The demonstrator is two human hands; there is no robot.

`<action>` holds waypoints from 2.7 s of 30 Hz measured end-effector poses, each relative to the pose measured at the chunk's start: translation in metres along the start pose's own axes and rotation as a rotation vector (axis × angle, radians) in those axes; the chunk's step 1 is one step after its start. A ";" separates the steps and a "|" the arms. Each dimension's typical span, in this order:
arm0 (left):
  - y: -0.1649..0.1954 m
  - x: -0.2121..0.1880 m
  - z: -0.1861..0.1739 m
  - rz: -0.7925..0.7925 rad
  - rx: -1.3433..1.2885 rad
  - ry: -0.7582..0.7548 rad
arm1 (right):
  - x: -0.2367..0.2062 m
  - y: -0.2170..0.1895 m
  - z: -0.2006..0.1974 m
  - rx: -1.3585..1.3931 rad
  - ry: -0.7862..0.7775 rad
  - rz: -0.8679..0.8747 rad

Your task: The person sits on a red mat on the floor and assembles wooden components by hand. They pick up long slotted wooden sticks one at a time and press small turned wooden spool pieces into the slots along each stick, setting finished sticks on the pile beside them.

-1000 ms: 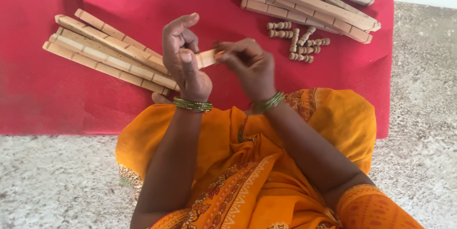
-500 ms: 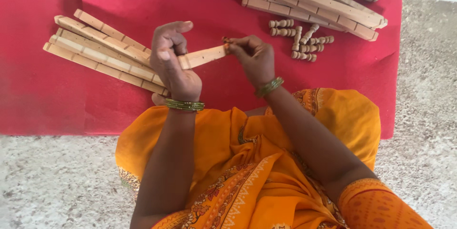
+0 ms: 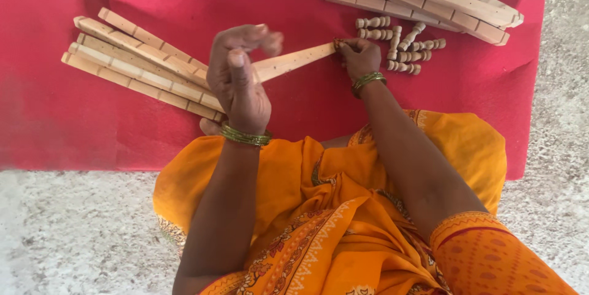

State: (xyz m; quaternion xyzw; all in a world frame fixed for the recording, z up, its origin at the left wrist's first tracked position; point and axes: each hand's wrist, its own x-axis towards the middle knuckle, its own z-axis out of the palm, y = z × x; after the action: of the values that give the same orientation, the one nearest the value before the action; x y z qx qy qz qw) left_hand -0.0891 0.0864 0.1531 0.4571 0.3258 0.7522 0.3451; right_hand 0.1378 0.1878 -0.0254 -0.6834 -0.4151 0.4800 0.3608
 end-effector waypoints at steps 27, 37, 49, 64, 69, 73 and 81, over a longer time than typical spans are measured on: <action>0.003 0.001 -0.014 0.008 0.069 0.224 | -0.115 -0.096 0.055 0.351 -0.233 -0.509; -0.005 0.005 -0.014 0.038 0.148 0.174 | -0.026 -0.017 0.024 0.030 0.019 -0.201; 0.001 0.006 -0.009 0.010 -0.104 0.065 | -0.012 0.008 0.015 0.266 0.027 -0.045; 0.020 -0.007 -0.006 0.021 0.204 0.173 | -0.214 -0.142 0.058 0.315 -0.308 -0.765; 0.018 -0.003 -0.016 0.013 0.216 0.176 | -0.200 -0.140 0.065 0.319 -0.350 -0.717; 0.009 0.005 -0.018 0.014 0.157 0.221 | -0.140 -0.109 0.066 0.378 -0.302 -0.523; 0.000 0.013 -0.019 0.056 0.211 0.251 | -0.046 -0.032 0.045 0.136 -0.124 -0.411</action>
State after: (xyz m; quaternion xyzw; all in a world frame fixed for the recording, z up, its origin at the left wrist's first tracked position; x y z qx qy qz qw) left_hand -0.1106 0.0937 0.1521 0.4020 0.4307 0.7745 0.2304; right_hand 0.0784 0.1626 0.0068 -0.5279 -0.5337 0.4643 0.4700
